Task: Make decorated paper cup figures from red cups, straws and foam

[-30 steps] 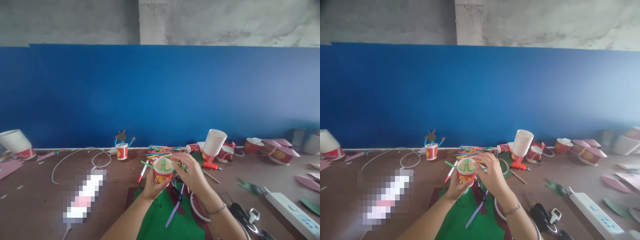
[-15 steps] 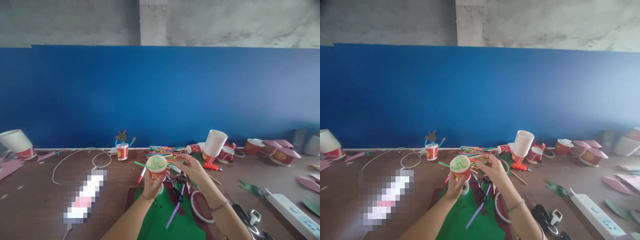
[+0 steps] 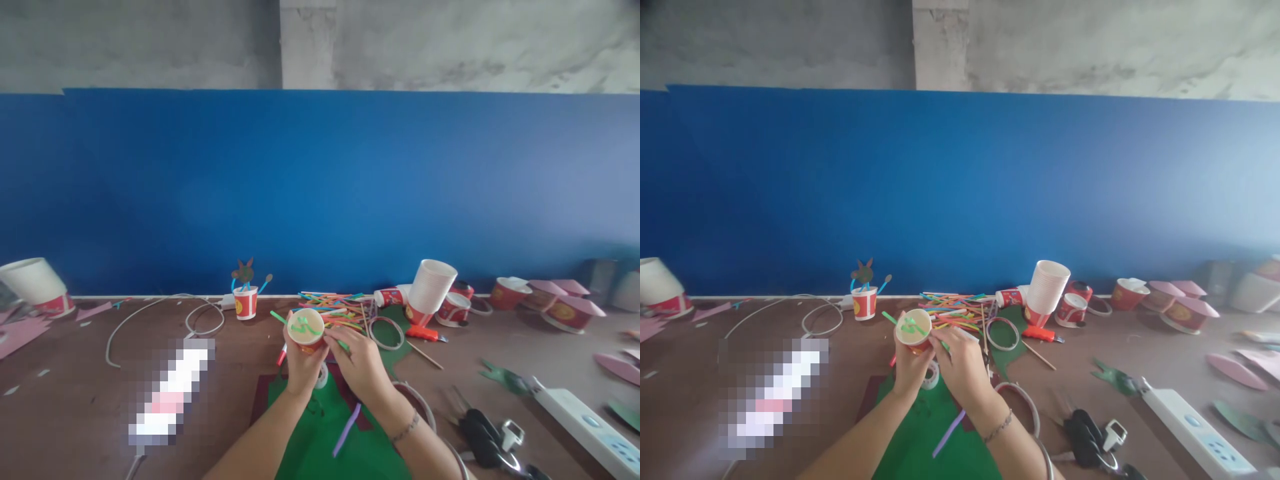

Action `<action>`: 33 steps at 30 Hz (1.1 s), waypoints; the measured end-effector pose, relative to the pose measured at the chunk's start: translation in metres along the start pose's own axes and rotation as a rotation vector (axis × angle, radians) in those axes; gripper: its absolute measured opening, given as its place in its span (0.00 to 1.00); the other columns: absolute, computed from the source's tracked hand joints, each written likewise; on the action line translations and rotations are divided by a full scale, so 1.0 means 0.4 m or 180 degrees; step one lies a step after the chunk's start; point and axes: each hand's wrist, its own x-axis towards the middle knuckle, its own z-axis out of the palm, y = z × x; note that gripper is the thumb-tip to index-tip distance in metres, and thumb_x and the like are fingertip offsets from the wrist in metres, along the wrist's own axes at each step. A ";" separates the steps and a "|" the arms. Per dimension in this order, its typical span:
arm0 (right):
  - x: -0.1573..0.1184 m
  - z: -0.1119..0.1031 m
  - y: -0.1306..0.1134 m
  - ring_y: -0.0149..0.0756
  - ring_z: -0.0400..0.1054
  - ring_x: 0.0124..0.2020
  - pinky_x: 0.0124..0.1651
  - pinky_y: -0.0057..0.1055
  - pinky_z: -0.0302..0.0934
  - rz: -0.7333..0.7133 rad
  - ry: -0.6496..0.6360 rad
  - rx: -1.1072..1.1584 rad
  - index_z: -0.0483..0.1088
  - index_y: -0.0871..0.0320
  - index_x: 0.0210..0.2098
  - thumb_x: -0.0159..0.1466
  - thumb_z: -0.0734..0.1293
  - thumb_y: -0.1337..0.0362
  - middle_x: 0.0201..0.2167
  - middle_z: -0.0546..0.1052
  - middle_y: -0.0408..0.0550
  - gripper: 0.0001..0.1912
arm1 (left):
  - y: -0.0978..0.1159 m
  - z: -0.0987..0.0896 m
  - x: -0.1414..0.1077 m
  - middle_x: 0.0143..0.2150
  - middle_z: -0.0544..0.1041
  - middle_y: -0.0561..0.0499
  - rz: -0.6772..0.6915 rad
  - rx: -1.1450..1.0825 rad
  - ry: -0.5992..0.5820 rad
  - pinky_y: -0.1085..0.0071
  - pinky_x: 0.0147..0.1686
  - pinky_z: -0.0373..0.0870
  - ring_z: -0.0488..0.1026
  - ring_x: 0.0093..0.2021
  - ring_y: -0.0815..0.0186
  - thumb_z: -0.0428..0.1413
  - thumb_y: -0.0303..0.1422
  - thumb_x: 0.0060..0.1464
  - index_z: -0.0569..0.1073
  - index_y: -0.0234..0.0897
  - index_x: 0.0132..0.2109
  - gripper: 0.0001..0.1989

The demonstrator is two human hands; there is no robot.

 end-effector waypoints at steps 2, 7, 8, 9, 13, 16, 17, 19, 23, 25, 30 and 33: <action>-0.002 -0.002 -0.006 0.41 0.73 0.40 0.45 0.36 0.66 -0.0113 -0.0146 -0.0253 0.76 0.56 0.40 0.64 0.60 0.66 0.37 0.79 0.51 0.12 | -0.006 -0.001 0.001 0.49 0.70 0.44 0.0003 0.0006 -0.0027 0.55 0.53 0.63 0.69 0.51 0.56 0.63 0.32 0.41 0.56 0.41 0.55 0.35; 0.000 -0.022 -0.023 0.40 0.73 0.39 0.43 0.35 0.65 -0.0177 -0.0417 -0.0403 0.76 0.56 0.39 0.64 0.60 0.67 0.36 0.79 0.49 0.12 | -0.010 -0.006 0.006 0.40 0.72 0.49 -0.0169 0.0083 0.0010 0.64 0.44 0.68 0.72 0.40 0.64 0.60 0.27 0.41 0.58 0.39 0.50 0.29; 0.001 -0.027 -0.026 0.40 0.73 0.38 0.43 0.34 0.65 -0.0147 -0.0448 -0.0342 0.76 0.56 0.38 0.64 0.60 0.67 0.36 0.79 0.49 0.12 | -0.009 -0.007 0.007 0.40 0.72 0.49 -0.0159 0.0092 0.0016 0.64 0.44 0.68 0.72 0.39 0.64 0.59 0.26 0.41 0.59 0.38 0.50 0.28; 0.001 -0.033 -0.029 0.39 0.73 0.38 0.43 0.33 0.65 -0.0103 -0.0482 -0.0259 0.76 0.56 0.38 0.64 0.60 0.67 0.36 0.79 0.49 0.12 | -0.008 -0.008 0.009 0.40 0.72 0.49 -0.0132 0.0095 0.0009 0.65 0.44 0.68 0.72 0.39 0.64 0.59 0.26 0.40 0.59 0.38 0.49 0.27; 0.010 -0.079 -0.034 0.37 0.72 0.38 0.43 0.31 0.64 0.0080 -0.0951 0.0207 0.75 0.55 0.41 0.62 0.63 0.64 0.36 0.79 0.47 0.11 | -0.009 -0.014 0.013 0.38 0.73 0.48 -0.0016 0.0092 -0.0162 0.62 0.45 0.66 0.72 0.40 0.62 0.58 0.27 0.41 0.62 0.37 0.48 0.25; 0.024 -0.123 -0.030 0.36 0.71 0.36 0.38 0.30 0.65 0.0381 -0.1335 0.0570 0.74 0.55 0.43 0.60 0.65 0.60 0.36 0.78 0.46 0.13 | -0.017 -0.017 0.010 0.40 0.74 0.47 0.0069 0.0103 -0.0407 0.62 0.45 0.67 0.73 0.40 0.61 0.57 0.26 0.42 0.62 0.37 0.49 0.25; 0.028 -0.132 -0.028 0.36 0.71 0.35 0.37 0.30 0.65 0.0508 -0.1239 0.0609 0.74 0.56 0.42 0.61 0.64 0.59 0.35 0.78 0.47 0.13 | -0.019 -0.017 0.007 0.41 0.74 0.47 0.0114 0.0093 -0.0483 0.62 0.45 0.67 0.73 0.40 0.61 0.57 0.26 0.42 0.61 0.37 0.50 0.25; 0.032 -0.136 -0.026 0.36 0.70 0.34 0.36 0.30 0.64 0.0629 -0.0822 0.0457 0.74 0.57 0.39 0.62 0.63 0.58 0.33 0.77 0.47 0.13 | -0.019 -0.015 0.000 0.44 0.73 0.46 0.0261 0.0104 -0.0604 0.62 0.46 0.67 0.72 0.43 0.60 0.58 0.26 0.42 0.61 0.38 0.52 0.28; 0.023 -0.093 -0.032 0.38 0.67 0.34 0.38 0.33 0.62 0.0225 -0.0302 -0.0353 0.74 0.56 0.36 0.56 0.68 0.61 0.31 0.74 0.47 0.08 | -0.003 -0.010 -0.014 0.49 0.70 0.43 0.0717 0.0235 -0.0886 0.59 0.50 0.66 0.69 0.49 0.56 0.60 0.27 0.41 0.61 0.37 0.54 0.30; 0.014 -0.065 -0.036 0.39 0.66 0.36 0.40 0.34 0.60 0.0020 -0.0183 -0.0737 0.74 0.55 0.31 0.57 0.67 0.63 0.30 0.73 0.47 0.05 | 0.007 -0.010 -0.019 0.50 0.69 0.42 0.0945 0.0342 -0.0950 0.57 0.52 0.65 0.68 0.51 0.54 0.60 0.27 0.41 0.61 0.37 0.55 0.31; 0.001 -0.031 -0.041 0.38 0.65 0.32 0.37 0.33 0.57 -0.0078 0.0218 -0.1475 0.69 0.57 0.21 0.60 0.62 0.65 0.24 0.71 0.48 0.12 | 0.009 -0.014 -0.025 0.49 0.69 0.41 0.1151 0.0558 -0.0936 0.56 0.51 0.65 0.68 0.50 0.52 0.61 0.27 0.42 0.61 0.38 0.55 0.32; -0.001 -0.031 -0.042 0.37 0.65 0.30 0.35 0.32 0.55 -0.0087 0.0305 -0.1555 0.67 0.56 0.18 0.61 0.62 0.64 0.23 0.71 0.48 0.15 | 0.002 -0.015 -0.027 0.48 0.70 0.42 0.0994 0.0431 -0.0918 0.55 0.50 0.65 0.68 0.49 0.52 0.62 0.28 0.40 0.63 0.37 0.54 0.31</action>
